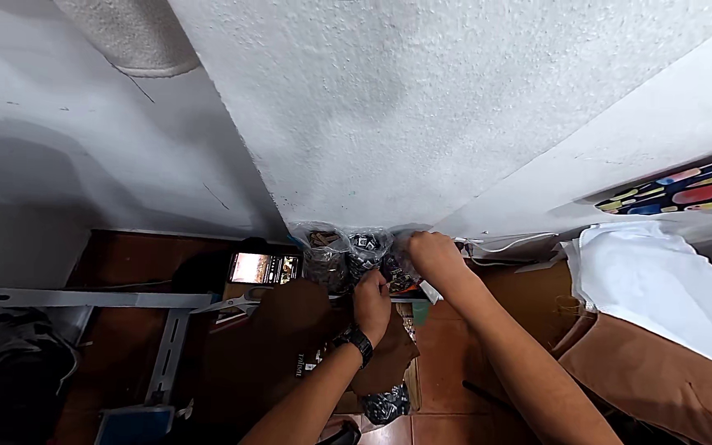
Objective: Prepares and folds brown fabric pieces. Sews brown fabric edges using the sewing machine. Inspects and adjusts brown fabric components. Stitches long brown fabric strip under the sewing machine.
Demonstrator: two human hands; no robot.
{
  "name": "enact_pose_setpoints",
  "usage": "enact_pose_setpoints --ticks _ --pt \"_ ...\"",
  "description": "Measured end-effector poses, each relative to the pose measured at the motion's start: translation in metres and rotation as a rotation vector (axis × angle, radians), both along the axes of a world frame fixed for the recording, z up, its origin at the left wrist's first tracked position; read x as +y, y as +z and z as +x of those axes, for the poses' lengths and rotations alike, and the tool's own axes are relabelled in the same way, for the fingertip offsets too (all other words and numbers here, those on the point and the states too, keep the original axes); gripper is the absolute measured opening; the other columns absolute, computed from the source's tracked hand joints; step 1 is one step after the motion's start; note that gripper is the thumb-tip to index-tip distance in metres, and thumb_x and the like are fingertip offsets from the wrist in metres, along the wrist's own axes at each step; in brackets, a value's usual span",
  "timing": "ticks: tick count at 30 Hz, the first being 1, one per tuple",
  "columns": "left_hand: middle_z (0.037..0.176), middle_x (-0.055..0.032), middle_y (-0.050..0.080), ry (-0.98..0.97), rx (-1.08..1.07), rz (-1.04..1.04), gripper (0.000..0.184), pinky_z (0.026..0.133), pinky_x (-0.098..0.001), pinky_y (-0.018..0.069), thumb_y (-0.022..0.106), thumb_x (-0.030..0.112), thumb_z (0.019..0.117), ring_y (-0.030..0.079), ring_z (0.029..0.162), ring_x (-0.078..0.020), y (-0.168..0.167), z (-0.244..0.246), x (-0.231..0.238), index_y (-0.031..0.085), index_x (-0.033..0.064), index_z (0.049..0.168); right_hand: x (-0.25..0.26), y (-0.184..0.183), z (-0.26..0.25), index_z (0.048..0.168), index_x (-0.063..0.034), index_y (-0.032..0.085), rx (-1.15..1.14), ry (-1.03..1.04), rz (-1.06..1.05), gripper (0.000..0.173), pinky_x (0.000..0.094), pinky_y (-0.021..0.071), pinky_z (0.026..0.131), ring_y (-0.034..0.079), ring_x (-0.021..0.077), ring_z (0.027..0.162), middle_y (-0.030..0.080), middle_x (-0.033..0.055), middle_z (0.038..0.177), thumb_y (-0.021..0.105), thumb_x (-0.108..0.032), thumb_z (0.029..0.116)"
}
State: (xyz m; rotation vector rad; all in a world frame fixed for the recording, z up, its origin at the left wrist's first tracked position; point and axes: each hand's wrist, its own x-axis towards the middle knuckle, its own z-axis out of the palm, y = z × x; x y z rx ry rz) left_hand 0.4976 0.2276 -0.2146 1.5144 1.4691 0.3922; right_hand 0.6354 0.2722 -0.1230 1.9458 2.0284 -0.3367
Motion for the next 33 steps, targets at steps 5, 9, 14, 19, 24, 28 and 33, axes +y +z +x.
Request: enact_pose_setpoints --ticks 5,9,14,19,24,28,33 --pt "0.106 -0.0140 0.068 -0.032 0.026 -0.004 0.009 0.091 -0.0440 0.0563 0.065 0.009 0.0984 0.068 0.098 -0.0259 -0.002 -0.004 0.001 0.069 0.0009 0.101 -0.002 -0.009 0.008 0.089 0.0008 0.070 0.072 -0.050 -0.011 0.025 0.0571 0.0553 0.072 0.070 0.0403 0.088 0.070 0.0205 0.091 0.065 -0.021 0.0992" --pt "0.108 -0.0151 0.069 -0.046 0.023 0.006 0.011 0.093 -0.0450 0.0557 0.065 0.009 0.0981 0.068 0.101 -0.0272 -0.004 -0.004 0.001 0.069 -0.0001 0.102 0.001 -0.019 0.010 0.114 -0.0152 0.076 0.115 0.026 -0.059 0.020 0.0595 0.0557 0.076 0.071 0.0392 0.094 0.073 0.0162 0.102 0.064 -0.023 0.0991" --pt "0.106 -0.0135 0.069 -0.043 0.035 -0.022 0.010 0.092 -0.0444 0.0557 0.065 0.010 0.0980 0.068 0.099 -0.0262 -0.001 -0.005 0.005 0.070 0.0014 0.101 0.000 -0.021 0.017 0.100 -0.0149 0.078 0.096 0.043 0.041 0.017 0.0584 0.0547 0.069 0.071 0.0372 0.084 0.074 0.0139 0.090 0.068 -0.028 0.0975" --pt "0.108 -0.0137 0.069 -0.031 0.028 -0.053 0.010 0.093 -0.0444 0.0557 0.067 0.010 0.0969 0.069 0.100 -0.0259 0.003 -0.007 0.005 0.070 0.0023 0.104 -0.017 -0.021 0.037 0.093 -0.0165 0.081 0.244 0.107 0.288 0.010 0.0558 0.0562 0.067 0.073 0.0312 0.080 0.076 0.0074 0.089 0.072 -0.019 0.0953" --pt "0.109 -0.0123 0.069 -0.071 0.048 -0.076 0.013 0.090 -0.0428 0.0566 0.064 0.011 0.0971 0.069 0.097 -0.0237 0.007 -0.014 0.005 0.071 0.0050 0.105 -0.022 -0.032 0.046 0.100 -0.0191 0.079 0.393 0.156 0.448 0.009 0.0516 0.0575 0.062 0.073 0.0252 0.077 0.076 0.0031 0.093 0.072 -0.019 0.0954" --pt "0.114 -0.0123 0.068 -0.102 0.021 -0.058 0.017 0.092 -0.0404 0.0575 0.062 0.013 0.0991 0.069 0.101 -0.0219 0.012 -0.022 0.003 0.069 0.0048 0.112 -0.022 -0.029 0.045 0.097 -0.0166 0.078 0.401 0.129 0.472 0.008 0.0510 0.0574 0.062 0.073 0.0248 0.077 0.076 0.0031 0.094 0.071 -0.014 0.0953" --pt "0.116 -0.0107 0.067 -0.139 -0.005 0.026 0.018 0.091 -0.0403 0.0580 0.061 0.014 0.0993 0.069 0.100 -0.0205 0.020 -0.031 0.002 0.069 0.0061 0.112 -0.019 -0.030 0.048 0.100 -0.0085 0.073 0.495 0.125 0.461 0.007 0.0476 0.0597 0.069 0.072 0.0244 0.079 0.072 0.0078 0.095 0.067 -0.008 0.0970"
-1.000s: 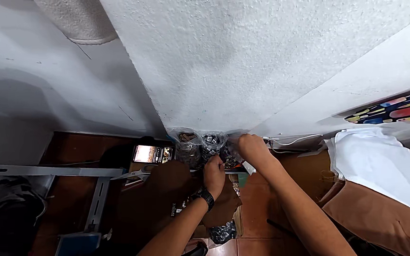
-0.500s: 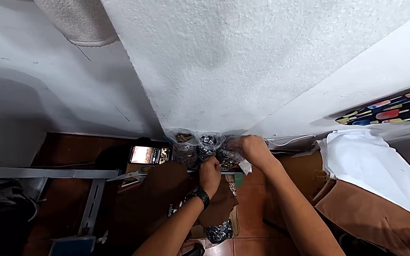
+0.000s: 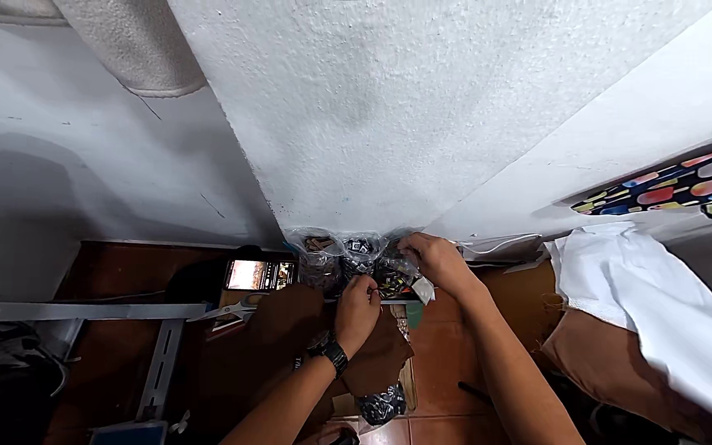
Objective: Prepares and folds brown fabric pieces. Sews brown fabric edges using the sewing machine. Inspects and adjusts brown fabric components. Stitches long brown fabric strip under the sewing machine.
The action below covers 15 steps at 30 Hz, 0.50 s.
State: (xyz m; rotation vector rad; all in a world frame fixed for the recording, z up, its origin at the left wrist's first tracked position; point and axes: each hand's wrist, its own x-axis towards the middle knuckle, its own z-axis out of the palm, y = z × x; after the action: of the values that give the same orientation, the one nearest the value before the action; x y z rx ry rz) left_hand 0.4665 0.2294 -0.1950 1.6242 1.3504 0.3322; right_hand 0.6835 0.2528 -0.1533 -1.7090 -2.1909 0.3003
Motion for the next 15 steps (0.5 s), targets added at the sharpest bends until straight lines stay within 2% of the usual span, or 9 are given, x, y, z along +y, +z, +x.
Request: enact_pose_setpoints --ticks 2,4,7,9,11,14,15 --pt "0.117 -0.0101 0.068 -0.022 -0.031 0.019 0.019 0.092 -0.0401 0.0580 0.061 0.016 0.1003 0.069 0.102 -0.0201 0.003 -0.011 0.000 0.069 0.0062 0.113 -0.001 -0.001 0.003 0.100 -0.0064 0.072 0.078 -0.002 0.001 0.007 0.0447 0.0597 0.073 0.070 0.0225 0.079 0.072 0.0086 0.094 0.067 -0.005 0.0954" --pt "0.117 -0.0108 0.068 -0.036 -0.088 0.014 0.021 0.094 -0.0394 0.0579 0.061 0.018 0.1009 0.069 0.104 -0.0196 0.008 -0.030 -0.001 0.070 0.0050 0.114 -0.004 0.001 0.006 0.100 -0.0064 0.073 0.199 -0.042 0.004 0.007 0.0380 0.0594 0.074 0.068 0.0169 0.077 0.072 0.0065 0.092 0.068 -0.005 0.0956" --pt "0.113 -0.0088 0.071 -0.049 -0.177 0.025 0.024 0.093 -0.0356 0.0587 0.060 0.024 0.1018 0.069 0.105 -0.0158 0.023 -0.073 -0.005 0.071 0.0054 0.113 -0.009 0.001 0.013 0.102 -0.0087 0.072 0.453 -0.144 0.002 0.008 0.0277 0.0569 0.061 0.064 0.0087 0.065 0.071 0.0014 0.086 0.068 -0.007 0.0965" --pt "0.108 -0.0056 0.072 -0.041 -0.222 0.083 0.026 0.087 -0.0338 0.0598 0.059 0.028 0.1019 0.070 0.100 -0.0133 0.029 -0.110 -0.017 0.071 0.0077 0.111 -0.017 0.000 0.015 0.105 -0.0085 0.071 0.659 -0.213 -0.023 0.009 0.0249 0.0512 0.053 0.060 0.0096 0.059 0.070 0.0024 0.080 0.067 -0.007 0.0974" --pt "0.107 -0.0050 0.073 -0.003 -0.187 0.091 0.028 0.085 -0.0360 0.0608 0.058 0.030 0.1015 0.071 0.098 -0.0143 0.041 -0.149 -0.032 0.071 0.0077 0.111 -0.019 -0.002 0.016 0.108 -0.0077 0.070 0.835 -0.268 -0.019 0.011 0.0235 0.0491 0.050 0.058 0.0095 0.056 0.069 0.0032 0.078 0.066 -0.007 0.0979" --pt "0.112 -0.0172 0.071 0.033 -0.126 -0.016 0.029 0.090 -0.0440 0.0586 0.057 0.021 0.1028 0.070 0.103 -0.0237 0.067 -0.210 -0.062 0.067 -0.0038 0.115 -0.017 -0.003 0.019 0.106 -0.0050 0.070 1.039 -0.316 0.059 0.011 0.0205 0.0510 0.052 0.058 0.0057 0.057 0.070 0.0018 0.081 0.066 -0.003 0.0964" --pt "0.112 -0.0205 0.070 0.049 -0.120 -0.019 0.030 0.091 -0.0453 0.0586 0.057 0.020 0.1031 0.071 0.103 -0.0258 0.071 -0.231 -0.075 0.067 -0.0066 0.115 -0.017 0.001 0.019 0.105 -0.0061 0.071 1.095 -0.321 0.087 0.011 0.0189 0.0489 0.052 0.056 0.0038 0.057 0.070 0.0006 0.080 0.066 -0.003 0.0956"
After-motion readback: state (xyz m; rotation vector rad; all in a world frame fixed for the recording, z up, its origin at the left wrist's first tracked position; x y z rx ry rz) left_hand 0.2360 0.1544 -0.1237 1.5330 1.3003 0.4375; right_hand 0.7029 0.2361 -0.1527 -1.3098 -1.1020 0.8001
